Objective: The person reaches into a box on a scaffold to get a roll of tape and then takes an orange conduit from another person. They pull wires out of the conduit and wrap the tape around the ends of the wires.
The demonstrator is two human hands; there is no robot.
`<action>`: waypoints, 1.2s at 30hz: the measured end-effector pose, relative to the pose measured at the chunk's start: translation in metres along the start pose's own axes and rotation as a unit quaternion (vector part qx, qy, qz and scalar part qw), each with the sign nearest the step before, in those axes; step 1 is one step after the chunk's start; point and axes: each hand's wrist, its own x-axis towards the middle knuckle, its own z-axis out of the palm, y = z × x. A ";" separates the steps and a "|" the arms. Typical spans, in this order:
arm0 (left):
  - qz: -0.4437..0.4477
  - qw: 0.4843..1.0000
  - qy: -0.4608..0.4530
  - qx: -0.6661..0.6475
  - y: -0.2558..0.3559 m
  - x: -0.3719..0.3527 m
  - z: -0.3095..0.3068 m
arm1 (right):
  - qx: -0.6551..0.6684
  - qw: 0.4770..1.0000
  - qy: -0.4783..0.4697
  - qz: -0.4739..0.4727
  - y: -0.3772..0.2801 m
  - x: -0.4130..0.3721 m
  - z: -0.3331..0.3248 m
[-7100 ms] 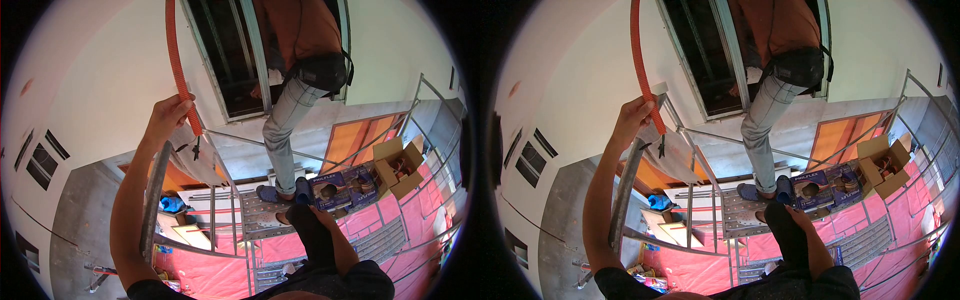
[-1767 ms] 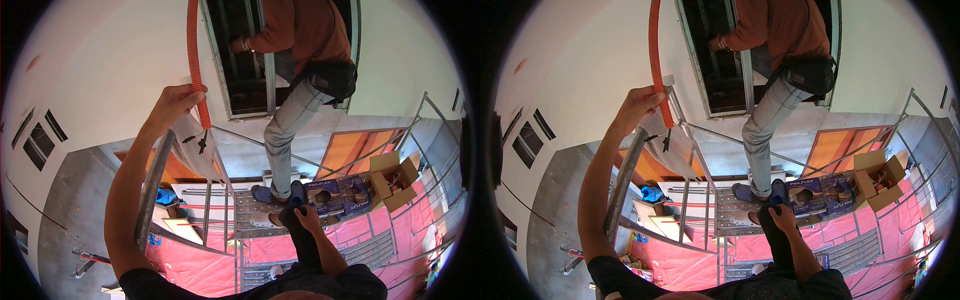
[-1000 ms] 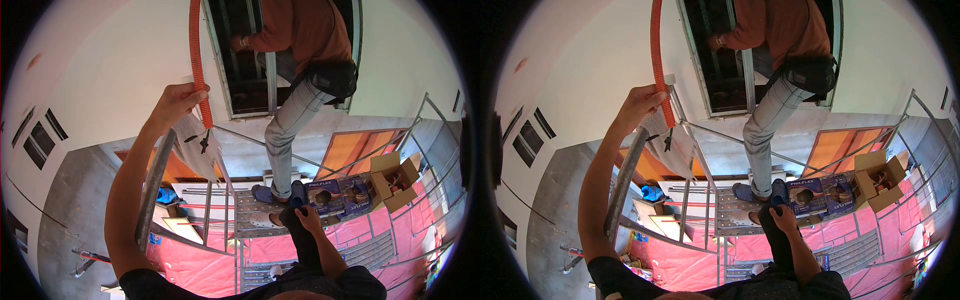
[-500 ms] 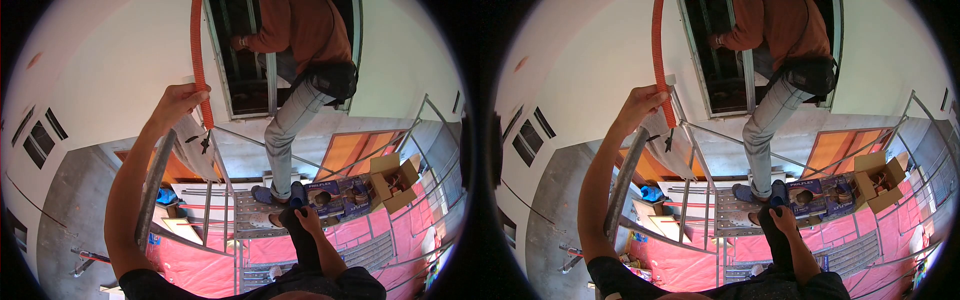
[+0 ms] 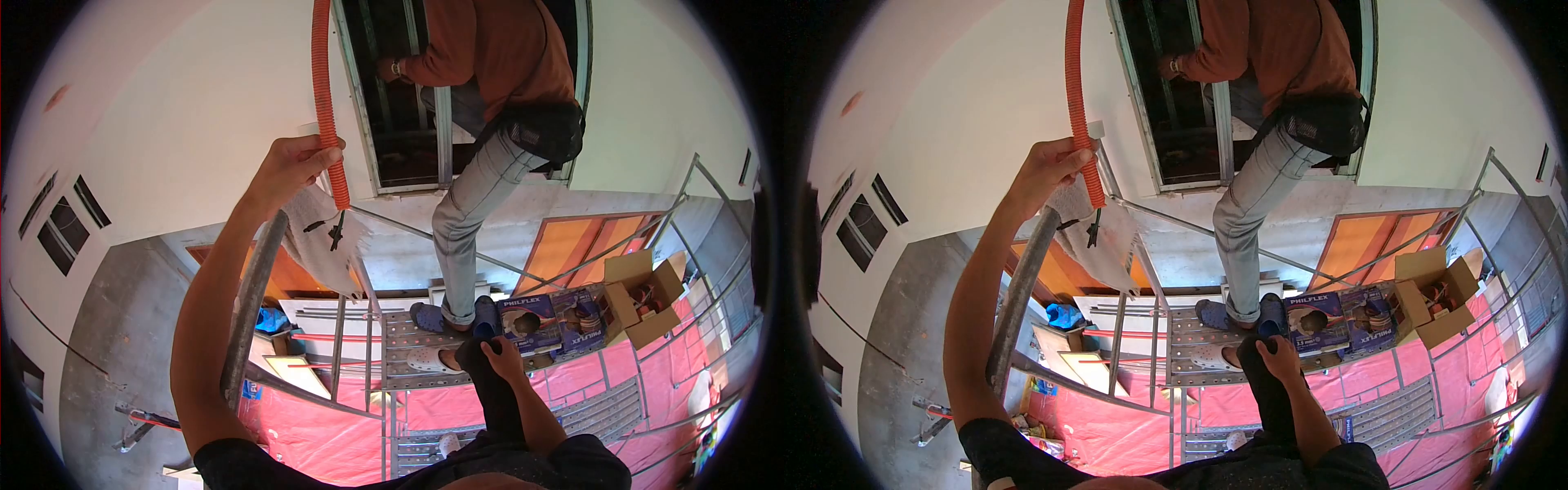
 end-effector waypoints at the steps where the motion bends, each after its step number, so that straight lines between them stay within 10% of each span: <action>1: 0.002 1.000 0.009 -0.007 0.001 -0.001 0.002 | 0.001 1.000 0.000 -0.001 0.000 0.000 0.000; 36: 0.010 1.000 -0.012 0.023 -0.004 0.002 -0.003 | 0.014 1.000 0.013 -0.013 0.005 0.001 0.004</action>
